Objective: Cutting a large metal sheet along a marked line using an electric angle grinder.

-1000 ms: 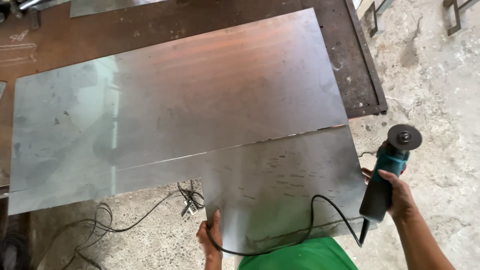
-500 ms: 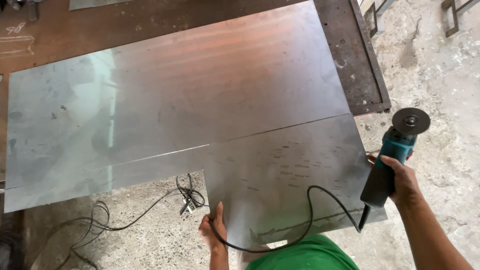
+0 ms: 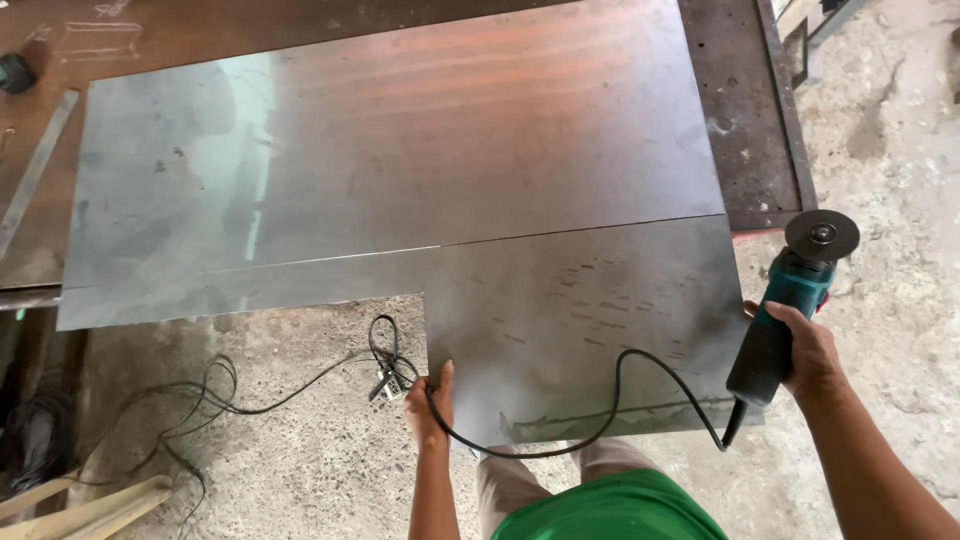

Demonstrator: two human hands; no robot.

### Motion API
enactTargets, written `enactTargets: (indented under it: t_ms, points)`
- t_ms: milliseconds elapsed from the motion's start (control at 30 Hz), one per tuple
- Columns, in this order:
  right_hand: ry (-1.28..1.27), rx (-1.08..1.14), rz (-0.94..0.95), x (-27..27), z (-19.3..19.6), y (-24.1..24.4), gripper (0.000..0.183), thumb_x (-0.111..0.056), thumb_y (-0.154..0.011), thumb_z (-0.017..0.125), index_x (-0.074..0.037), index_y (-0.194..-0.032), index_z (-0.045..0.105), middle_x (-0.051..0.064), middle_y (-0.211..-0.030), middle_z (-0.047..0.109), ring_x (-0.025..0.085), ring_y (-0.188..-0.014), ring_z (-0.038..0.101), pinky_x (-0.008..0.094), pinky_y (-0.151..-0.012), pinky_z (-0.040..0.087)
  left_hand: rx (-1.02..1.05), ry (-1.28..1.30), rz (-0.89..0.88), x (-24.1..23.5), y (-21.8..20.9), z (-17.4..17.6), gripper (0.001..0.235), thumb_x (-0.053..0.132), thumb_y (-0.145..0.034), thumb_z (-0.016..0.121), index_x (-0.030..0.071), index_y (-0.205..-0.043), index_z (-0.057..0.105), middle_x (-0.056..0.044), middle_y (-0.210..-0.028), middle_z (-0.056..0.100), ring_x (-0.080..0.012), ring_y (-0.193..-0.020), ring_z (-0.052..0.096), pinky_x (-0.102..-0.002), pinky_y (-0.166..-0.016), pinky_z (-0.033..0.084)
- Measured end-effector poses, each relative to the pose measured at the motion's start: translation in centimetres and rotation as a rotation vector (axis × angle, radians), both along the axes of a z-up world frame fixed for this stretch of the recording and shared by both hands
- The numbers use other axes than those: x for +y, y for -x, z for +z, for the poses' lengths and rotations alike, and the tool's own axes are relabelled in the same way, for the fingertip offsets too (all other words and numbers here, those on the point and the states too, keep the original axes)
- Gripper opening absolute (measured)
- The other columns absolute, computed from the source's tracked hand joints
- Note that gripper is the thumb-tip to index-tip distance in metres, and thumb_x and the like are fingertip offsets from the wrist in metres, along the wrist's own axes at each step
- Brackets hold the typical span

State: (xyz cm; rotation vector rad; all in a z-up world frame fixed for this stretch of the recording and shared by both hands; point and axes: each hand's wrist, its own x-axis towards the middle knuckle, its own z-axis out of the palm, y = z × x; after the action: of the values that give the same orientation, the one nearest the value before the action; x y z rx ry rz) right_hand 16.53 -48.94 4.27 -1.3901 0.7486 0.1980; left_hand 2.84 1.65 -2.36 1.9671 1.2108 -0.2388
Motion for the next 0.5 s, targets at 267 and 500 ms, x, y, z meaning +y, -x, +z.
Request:
enactTargets:
  t_ms: [267, 500]
  points:
    - [0.078, -0.089, 0.03, -3.0, -1.0, 1.5, 0.049, -0.018, -0.096, 0.063, 0.005, -0.137, 0.046, 0.014, -0.115, 0.069, 0.022, -0.097, 0.069, 0.03, -0.084, 0.055, -0.043, -0.011, 0.013, 1.1, 3.1, -2.5, 0.072, 0.078, -0.078, 0.054, 0.009, -0.081, 0.073, -0.007, -0.07, 0.073, -0.0198, -0.064, 0.07, -0.033, -0.059, 0.057]
    - [0.106, -0.113, 0.305, -13.0, -10.9, 2.4, 0.056, 0.0, -0.1, 0.038, 0.005, -0.152, 0.019, 0.033, -0.139, 0.04, 0.047, -0.127, 0.043, 0.063, -0.105, 0.034, -0.174, 0.086, 0.105, 1.9, 4.8, -10.5, 0.052, 0.066, -0.085, 0.071, 0.015, -0.093, 0.079, -0.011, -0.088, 0.079, -0.0301, -0.098, 0.075, -0.043, -0.086, 0.056]
